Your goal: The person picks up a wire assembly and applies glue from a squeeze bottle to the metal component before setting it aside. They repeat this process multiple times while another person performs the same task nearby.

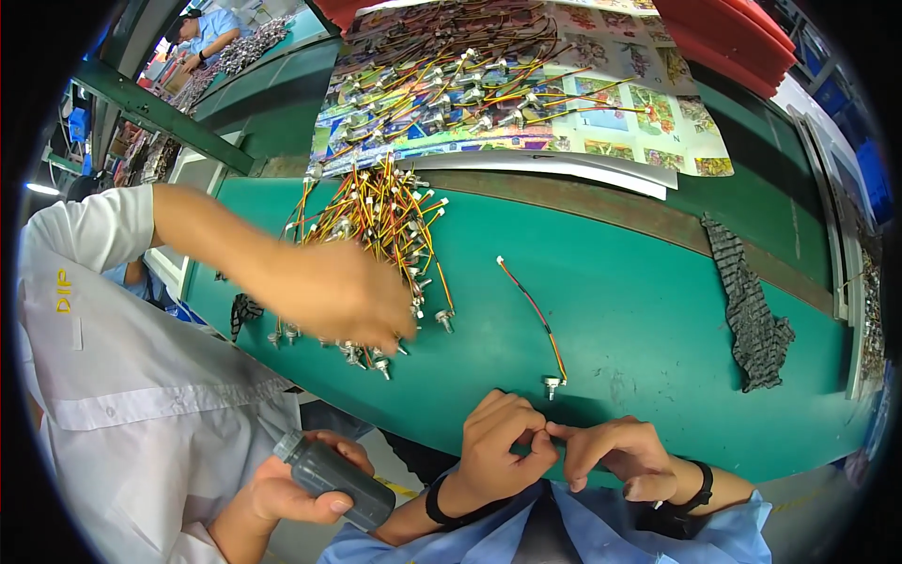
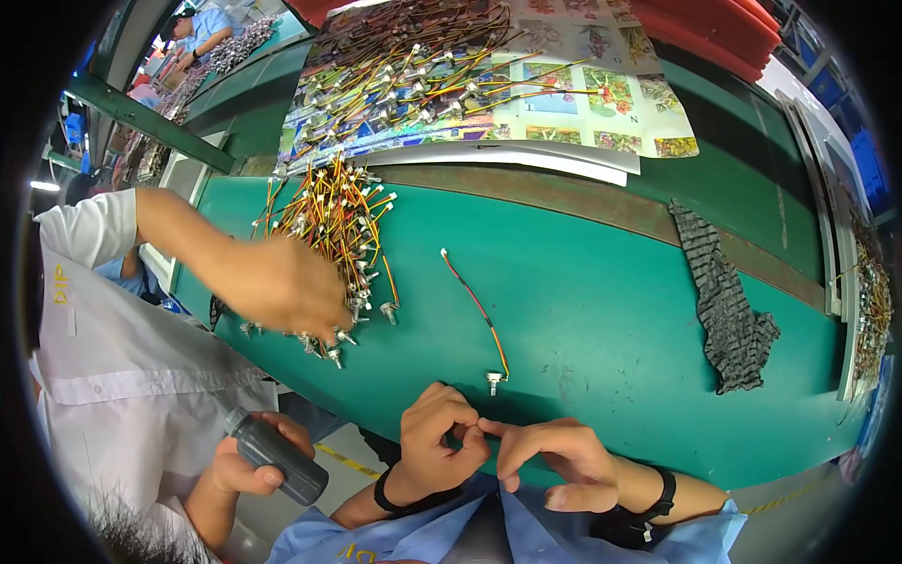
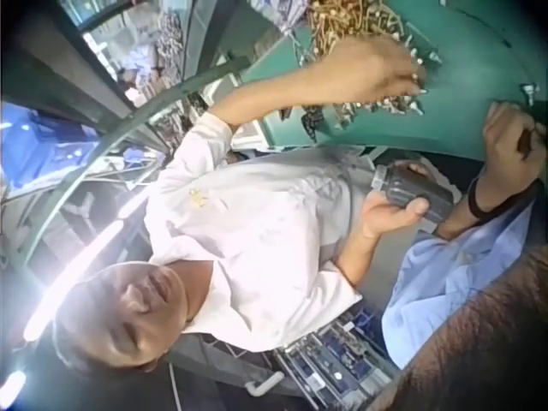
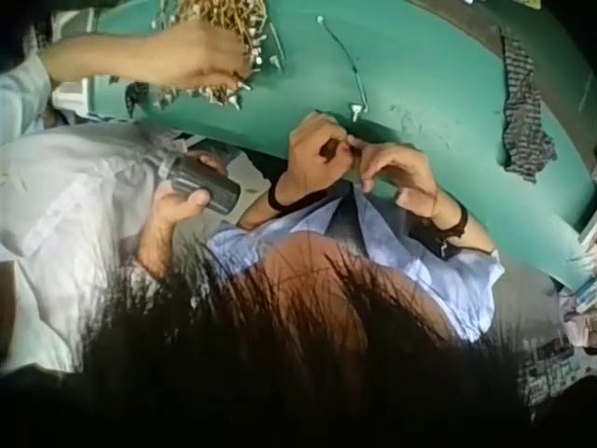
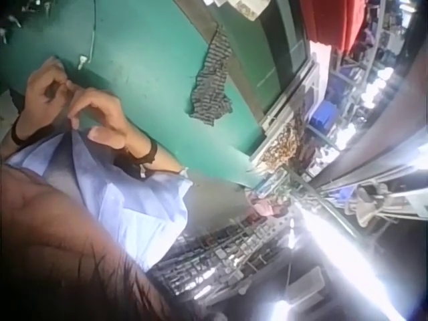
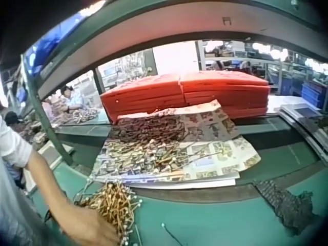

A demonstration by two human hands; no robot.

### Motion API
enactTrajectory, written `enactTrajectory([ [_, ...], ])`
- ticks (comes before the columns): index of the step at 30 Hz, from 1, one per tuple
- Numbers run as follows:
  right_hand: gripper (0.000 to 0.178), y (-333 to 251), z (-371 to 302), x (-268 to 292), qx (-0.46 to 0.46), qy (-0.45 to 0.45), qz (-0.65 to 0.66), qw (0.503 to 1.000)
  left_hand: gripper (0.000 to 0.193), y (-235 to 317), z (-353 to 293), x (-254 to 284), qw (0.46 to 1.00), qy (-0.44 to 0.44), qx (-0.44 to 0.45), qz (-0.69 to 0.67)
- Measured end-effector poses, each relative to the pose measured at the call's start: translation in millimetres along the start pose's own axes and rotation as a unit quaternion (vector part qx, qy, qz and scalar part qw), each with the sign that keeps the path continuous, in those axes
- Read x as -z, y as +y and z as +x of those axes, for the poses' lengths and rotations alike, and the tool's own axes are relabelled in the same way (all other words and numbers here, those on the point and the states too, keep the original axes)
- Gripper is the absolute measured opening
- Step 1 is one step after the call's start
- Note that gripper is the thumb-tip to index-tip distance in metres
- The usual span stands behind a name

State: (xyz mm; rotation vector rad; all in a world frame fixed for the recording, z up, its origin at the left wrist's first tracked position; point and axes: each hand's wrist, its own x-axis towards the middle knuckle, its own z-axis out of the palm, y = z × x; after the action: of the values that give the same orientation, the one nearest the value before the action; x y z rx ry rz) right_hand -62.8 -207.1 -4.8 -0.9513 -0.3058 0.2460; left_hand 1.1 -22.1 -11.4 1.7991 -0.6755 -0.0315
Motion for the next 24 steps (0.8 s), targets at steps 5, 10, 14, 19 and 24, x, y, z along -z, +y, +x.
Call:
enactTrajectory([
  [5, 0.05, -2, 1, -3, -0.011, 0.022, 0.022, 0.999, 0.014, -4, -3, 3, 1.0, -0.004, 0.002, -0.01],
  [10, 0.045, 2, 1, 0, 0.005, 0.003, 0.049, 0.999, 0.011, -13, -5, 9, 0.998, -0.03, -0.039, -0.037],
  [14, 0.047, 4, -1, 4, -0.002, 0.009, 0.032, 0.999, 0.012, -14, -1, 4, 0.997, -0.029, -0.03, -0.058],
  [19, 0.046, 9, -4, 3, -0.005, 0.046, 0.054, 0.997, 0.013, -18, -4, -1, 0.998, 0.006, -0.009, -0.067],
  [24, 0.046, 8, -4, -1, 0.004, 0.051, 0.052, 0.997, 0.015, -15, -7, -1, 0.998, 0.017, -0.019, -0.05],
])
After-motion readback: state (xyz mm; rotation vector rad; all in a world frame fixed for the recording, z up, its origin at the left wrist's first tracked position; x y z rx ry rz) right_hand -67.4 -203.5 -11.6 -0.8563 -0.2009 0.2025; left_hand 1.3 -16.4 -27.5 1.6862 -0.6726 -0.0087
